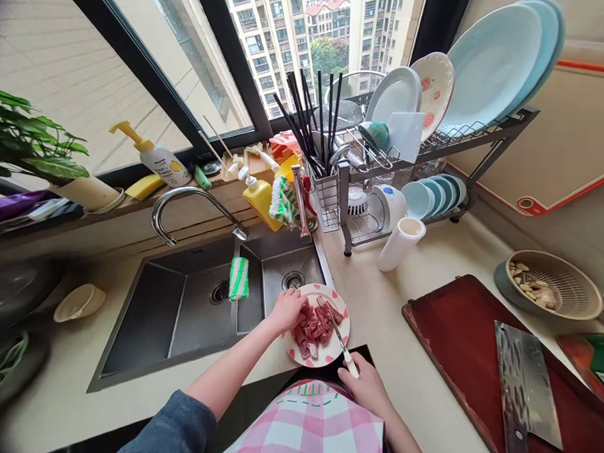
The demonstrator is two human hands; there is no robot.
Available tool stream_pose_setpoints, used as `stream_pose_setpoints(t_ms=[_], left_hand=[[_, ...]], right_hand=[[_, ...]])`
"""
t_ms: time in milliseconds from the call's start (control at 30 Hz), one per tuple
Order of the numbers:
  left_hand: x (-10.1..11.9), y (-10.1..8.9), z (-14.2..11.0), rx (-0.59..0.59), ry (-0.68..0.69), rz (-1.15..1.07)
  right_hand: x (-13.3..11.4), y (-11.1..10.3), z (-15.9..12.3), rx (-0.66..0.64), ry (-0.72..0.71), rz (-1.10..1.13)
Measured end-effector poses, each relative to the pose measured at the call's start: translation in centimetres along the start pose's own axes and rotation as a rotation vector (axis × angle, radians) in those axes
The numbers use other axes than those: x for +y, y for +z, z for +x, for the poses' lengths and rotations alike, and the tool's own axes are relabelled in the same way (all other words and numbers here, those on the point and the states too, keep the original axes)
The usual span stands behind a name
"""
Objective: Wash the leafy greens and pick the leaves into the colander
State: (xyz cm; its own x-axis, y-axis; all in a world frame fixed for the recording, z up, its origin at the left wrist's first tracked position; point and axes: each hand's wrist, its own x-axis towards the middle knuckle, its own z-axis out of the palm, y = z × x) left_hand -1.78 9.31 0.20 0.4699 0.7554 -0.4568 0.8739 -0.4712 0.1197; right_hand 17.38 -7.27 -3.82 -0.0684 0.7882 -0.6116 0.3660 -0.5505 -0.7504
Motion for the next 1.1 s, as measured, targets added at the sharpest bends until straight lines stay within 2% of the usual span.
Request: stream_pose_setpoints(t_ms=[133, 300, 367, 500, 600, 700, 867, 1100], left_hand=[[-0.3, 0.0, 0.7, -0.075, -0.037, -0.083], [-2.2, -0.5, 0.3, -0.071, -0.044, -0.304], [-3.2, -0.6, -0.1, -0.040, -0.097, -0.535], [-3.9, -0.1, -1.0, 0.060, -0.257, -1.213], [-3.1, 0.4, -1.8, 0.051, -0.356, -1.641], [-1.7, 0.8, -2.4, 0.073, -0.395, -1.907], [0.8, 1.2, -3.5, 0.154, -0.438, -2.075], [2.4, 1.7, -4.9, 0.191, -0.419, -1.987]], right_hand=[[-0.2, 0.7, -0.3, 0.048, 0.024, 0.047], [-0.4, 1.2, -0.4, 0.064, 0.016, 0.121], [-0.7, 1.3, -0.4, 0.045, 0.007, 0.138], [-1.5, 1.6, -0.3, -0.028, -0.042, 0.145], [-2.1, 2.1, 0.0, -0.071, -0.036, 0.089], [-2.5, 2.7, 0.2, -0.112, -0.024, 0.020], [-3.8, 3.4, 0.2, -0.125, -0.063, 0.055], [-5.0, 3.7, 0.0, -0.083, -0.062, 0.085]])
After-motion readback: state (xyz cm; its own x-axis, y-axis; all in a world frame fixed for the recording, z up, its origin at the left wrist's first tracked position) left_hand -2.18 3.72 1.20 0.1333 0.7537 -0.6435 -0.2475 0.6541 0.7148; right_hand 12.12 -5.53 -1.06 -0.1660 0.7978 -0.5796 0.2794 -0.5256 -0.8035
